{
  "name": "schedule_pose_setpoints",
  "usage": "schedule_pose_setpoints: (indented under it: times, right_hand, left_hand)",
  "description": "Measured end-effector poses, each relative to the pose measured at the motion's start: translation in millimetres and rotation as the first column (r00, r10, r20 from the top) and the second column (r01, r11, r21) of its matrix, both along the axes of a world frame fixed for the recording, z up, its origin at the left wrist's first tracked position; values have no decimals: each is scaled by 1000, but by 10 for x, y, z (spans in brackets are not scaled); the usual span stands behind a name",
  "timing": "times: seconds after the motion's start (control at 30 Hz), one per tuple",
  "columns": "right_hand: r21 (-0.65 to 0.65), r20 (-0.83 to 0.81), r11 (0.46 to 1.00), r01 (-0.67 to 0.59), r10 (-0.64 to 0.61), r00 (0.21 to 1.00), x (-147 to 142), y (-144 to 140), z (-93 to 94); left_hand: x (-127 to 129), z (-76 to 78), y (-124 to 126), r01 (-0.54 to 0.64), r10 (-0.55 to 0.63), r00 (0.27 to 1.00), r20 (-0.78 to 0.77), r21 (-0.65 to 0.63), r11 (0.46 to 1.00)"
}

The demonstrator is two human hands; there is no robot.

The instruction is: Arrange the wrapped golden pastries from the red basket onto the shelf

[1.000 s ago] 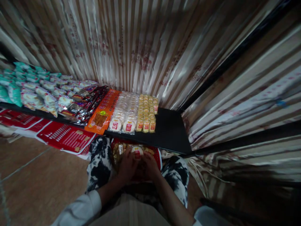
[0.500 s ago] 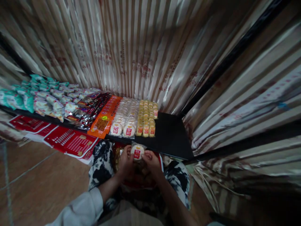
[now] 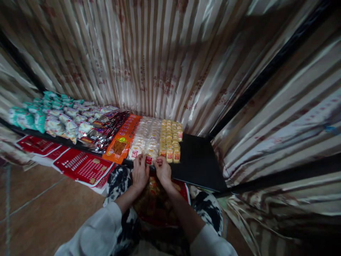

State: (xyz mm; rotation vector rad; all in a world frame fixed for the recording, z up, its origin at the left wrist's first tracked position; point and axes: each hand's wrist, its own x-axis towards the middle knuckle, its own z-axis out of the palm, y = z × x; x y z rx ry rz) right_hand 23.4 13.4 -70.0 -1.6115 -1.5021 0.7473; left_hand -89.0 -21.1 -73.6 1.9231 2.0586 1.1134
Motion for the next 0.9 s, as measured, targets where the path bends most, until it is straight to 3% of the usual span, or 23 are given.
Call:
schedule_pose_setpoints:
  times: [0.23,0.33,0.47,0.53,0.9]
  right_hand:
    - [51,145,998,-31,23,989,-14,4,-3]
    - [159,260,986,-53,10,966,0,-76,-33]
    - [248,387,934,-259,149,910,-3,-131,-83]
    - [236,401,915,-326,213,891,-22,-113,-110]
    - [283,350,911,-299,192,917,-57,-9,-286]
  left_hand:
    - [-4,-126,99,64,-67,989,-129,-27,998]
    - [-14,-174,87,85,-88,987,-136,-26,996]
    - [-15,-229,91,100,-98,987,-124,6,995]
    - [-13,-262,109,101,-97,988,-120,32,994]
    - [0,-412,187,103,-86,990,-107,159,982]
